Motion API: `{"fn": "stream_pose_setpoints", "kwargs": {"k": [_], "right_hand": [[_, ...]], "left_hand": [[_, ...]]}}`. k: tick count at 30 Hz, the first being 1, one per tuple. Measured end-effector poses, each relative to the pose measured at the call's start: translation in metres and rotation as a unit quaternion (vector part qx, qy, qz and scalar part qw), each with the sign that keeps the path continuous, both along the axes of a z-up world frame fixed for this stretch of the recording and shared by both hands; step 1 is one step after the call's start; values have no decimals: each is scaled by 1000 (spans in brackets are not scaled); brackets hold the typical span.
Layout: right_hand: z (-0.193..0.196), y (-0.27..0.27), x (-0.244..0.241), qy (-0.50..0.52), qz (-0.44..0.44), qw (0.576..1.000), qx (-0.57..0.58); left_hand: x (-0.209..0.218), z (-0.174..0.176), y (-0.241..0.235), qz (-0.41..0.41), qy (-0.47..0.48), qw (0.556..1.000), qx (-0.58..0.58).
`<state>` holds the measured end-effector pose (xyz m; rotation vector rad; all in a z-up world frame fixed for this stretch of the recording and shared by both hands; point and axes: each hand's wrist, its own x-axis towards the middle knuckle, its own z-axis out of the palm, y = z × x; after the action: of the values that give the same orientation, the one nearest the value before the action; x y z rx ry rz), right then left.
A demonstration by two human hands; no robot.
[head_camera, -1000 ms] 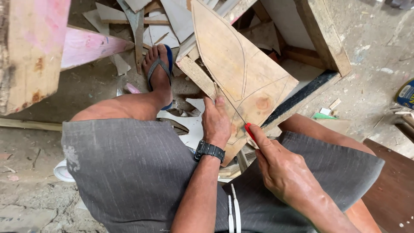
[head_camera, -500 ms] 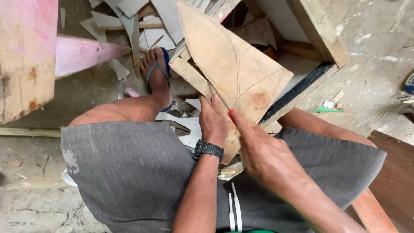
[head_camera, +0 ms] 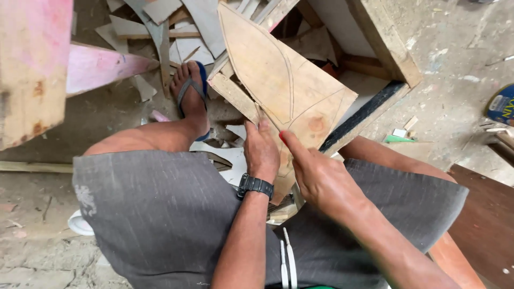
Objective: Using a hand saw to cut a curved shape out of a piece of plywood on a workshop floor.
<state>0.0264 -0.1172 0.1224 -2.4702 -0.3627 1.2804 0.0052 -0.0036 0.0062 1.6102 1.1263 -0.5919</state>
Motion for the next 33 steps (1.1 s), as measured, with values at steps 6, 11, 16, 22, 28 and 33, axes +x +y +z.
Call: {"fn": "stream_pose_setpoints", "kwargs": {"k": [6,11,16,22,28,33], "right_hand": [[3,15,-1,-4,-10,1000,-13],[7,19,12,41,-10,998,-35],[7,21,15,33,-11,999,-40],[11,21,16,12,14,999,-40],[44,0,2,33,-6,999,-37],[66,-23,-19,33,1,997,-75]], "left_hand": [[-5,-3,-2,-10,-5,1000,13],[-4,-4,-1,-7,-1,1000,1],[1,0,-2,-19,0,1000,1],[-2,0,-1,-5,-9,1000,-10],[-5,-2,-3,-5,-26,1000,-6],[5,13,2,7,32,999,-39]]}}
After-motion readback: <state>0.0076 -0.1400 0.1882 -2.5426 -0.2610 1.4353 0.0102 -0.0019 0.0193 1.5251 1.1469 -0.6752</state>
